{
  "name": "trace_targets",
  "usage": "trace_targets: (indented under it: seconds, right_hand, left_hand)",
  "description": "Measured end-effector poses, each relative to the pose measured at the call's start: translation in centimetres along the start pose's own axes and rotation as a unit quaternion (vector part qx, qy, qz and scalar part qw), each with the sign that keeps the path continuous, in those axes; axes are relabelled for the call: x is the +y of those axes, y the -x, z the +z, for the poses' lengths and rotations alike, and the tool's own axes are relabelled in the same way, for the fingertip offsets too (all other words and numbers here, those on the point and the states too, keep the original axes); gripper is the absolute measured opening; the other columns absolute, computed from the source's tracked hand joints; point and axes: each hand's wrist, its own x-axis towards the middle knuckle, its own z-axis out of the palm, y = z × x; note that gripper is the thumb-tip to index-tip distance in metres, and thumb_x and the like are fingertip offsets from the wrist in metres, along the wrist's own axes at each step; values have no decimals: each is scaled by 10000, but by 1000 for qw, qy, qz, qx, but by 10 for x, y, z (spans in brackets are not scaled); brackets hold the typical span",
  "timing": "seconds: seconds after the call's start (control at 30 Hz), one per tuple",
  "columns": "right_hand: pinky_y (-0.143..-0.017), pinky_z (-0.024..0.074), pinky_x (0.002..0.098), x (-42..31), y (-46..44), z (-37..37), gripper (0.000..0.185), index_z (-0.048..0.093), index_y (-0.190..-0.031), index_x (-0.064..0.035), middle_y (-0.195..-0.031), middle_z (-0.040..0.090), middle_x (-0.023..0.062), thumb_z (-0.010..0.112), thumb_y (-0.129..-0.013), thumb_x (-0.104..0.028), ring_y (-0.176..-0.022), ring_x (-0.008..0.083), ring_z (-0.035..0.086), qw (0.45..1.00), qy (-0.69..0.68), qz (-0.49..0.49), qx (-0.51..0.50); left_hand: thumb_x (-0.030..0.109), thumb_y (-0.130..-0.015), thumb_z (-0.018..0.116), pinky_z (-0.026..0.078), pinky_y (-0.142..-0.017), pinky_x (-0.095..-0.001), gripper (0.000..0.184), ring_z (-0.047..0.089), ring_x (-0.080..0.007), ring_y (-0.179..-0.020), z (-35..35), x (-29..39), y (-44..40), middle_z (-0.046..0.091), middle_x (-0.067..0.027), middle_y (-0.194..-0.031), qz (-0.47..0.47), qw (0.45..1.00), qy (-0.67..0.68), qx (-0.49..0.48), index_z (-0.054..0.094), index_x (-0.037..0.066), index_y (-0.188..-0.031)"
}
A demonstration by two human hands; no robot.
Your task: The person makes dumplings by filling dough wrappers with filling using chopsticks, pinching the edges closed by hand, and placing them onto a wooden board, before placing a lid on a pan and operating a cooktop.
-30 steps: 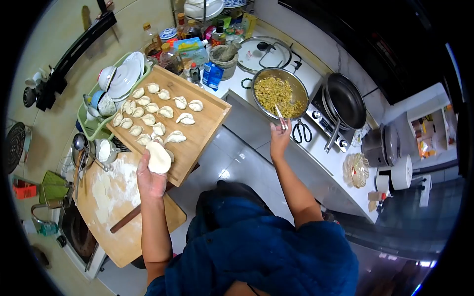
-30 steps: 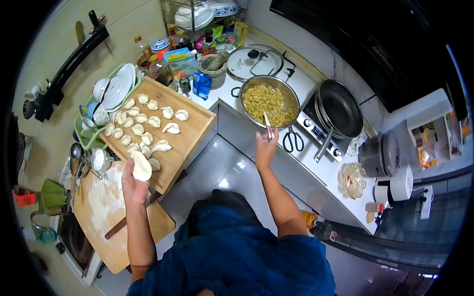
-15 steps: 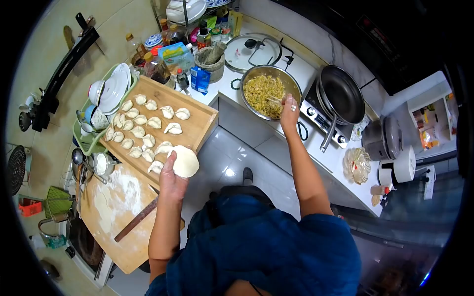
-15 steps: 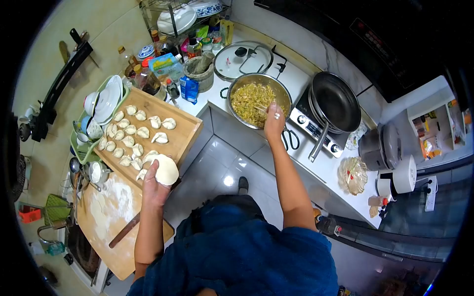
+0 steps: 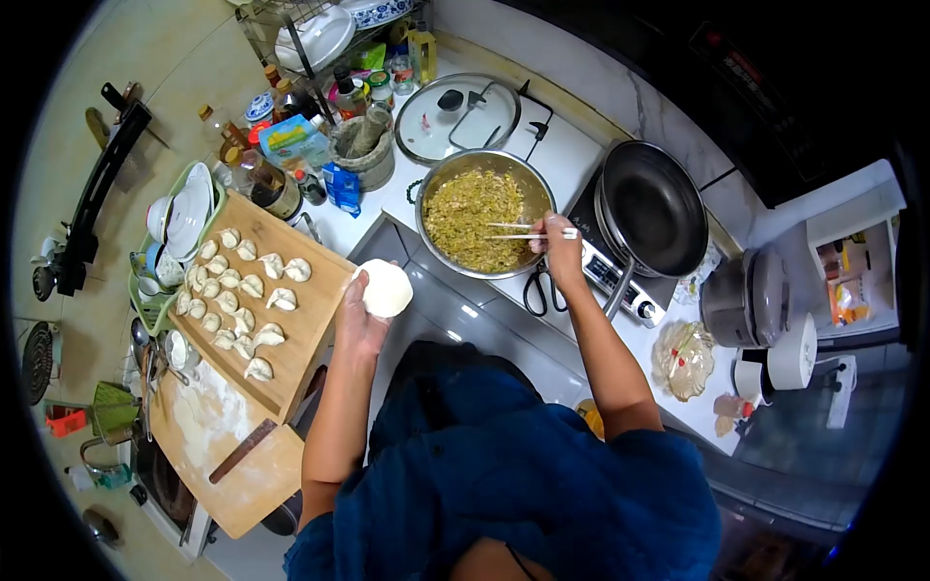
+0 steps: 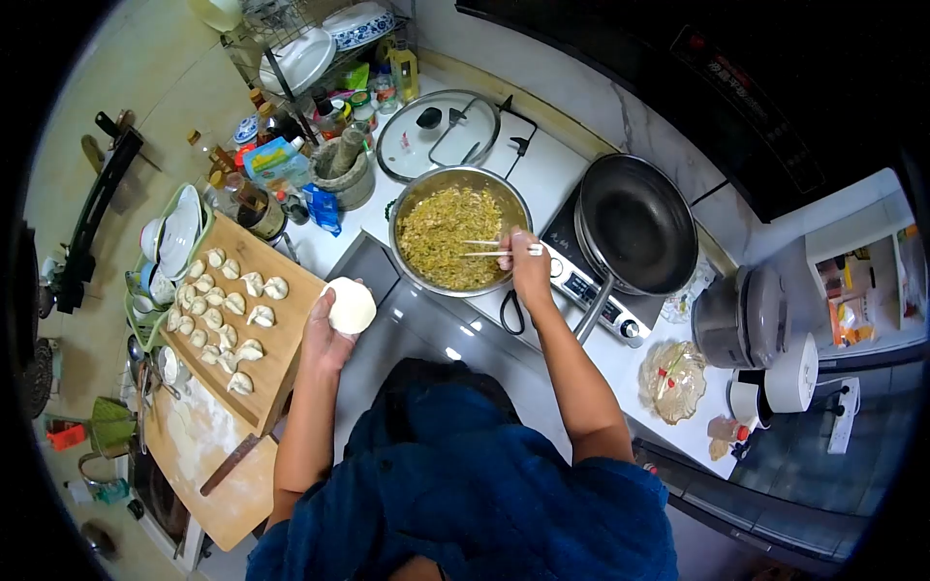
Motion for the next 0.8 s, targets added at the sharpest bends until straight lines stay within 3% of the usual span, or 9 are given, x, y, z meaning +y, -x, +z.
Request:
trace_targets:
  seconds: [0.07,0.17,0.53,0.8]
  right_hand:
    - [-532,480,246,-6,-3,-7,344,560,-832,-23,-735,584,64,438,-979,-309,-577,127,560,998,57,12,15]
    - [-544,504,250,16,-11,-6,342,553,-840,-26,-731,576,67,429,-983,-312,-567,136,566,999,29,37,-7]
    - [-501,535,288,31,-12,35,303,540,-803,-14,-668,562,97,442,-971,-246,-502,182,580,958,-201,138,147]
    - [-566,564,324,49,-8,24,290,527,-821,-15,-747,562,121,496,-940,-278,-596,238,617,908,-320,173,210]
  left_hand:
    - [222,-949,476,469,-952,-454,303,579,-321,-1074,9,-8,-9,590,-195,-1163,-3,999,-30,11,494,27,-1180]
    - [238,-961,455,478,-934,-458,310,584,-306,-1072,17,-16,-26,590,-170,-1165,-16,999,-45,13,494,32,-1188]
    - [264,-970,415,485,-916,-466,326,587,-317,-1052,32,-19,-85,589,-156,-1136,-28,993,-101,45,495,23,-1174]
    - [267,-976,413,510,-853,-496,349,598,-310,-1035,35,-24,-121,566,-142,-1178,-27,993,-107,47,477,33,-1229]
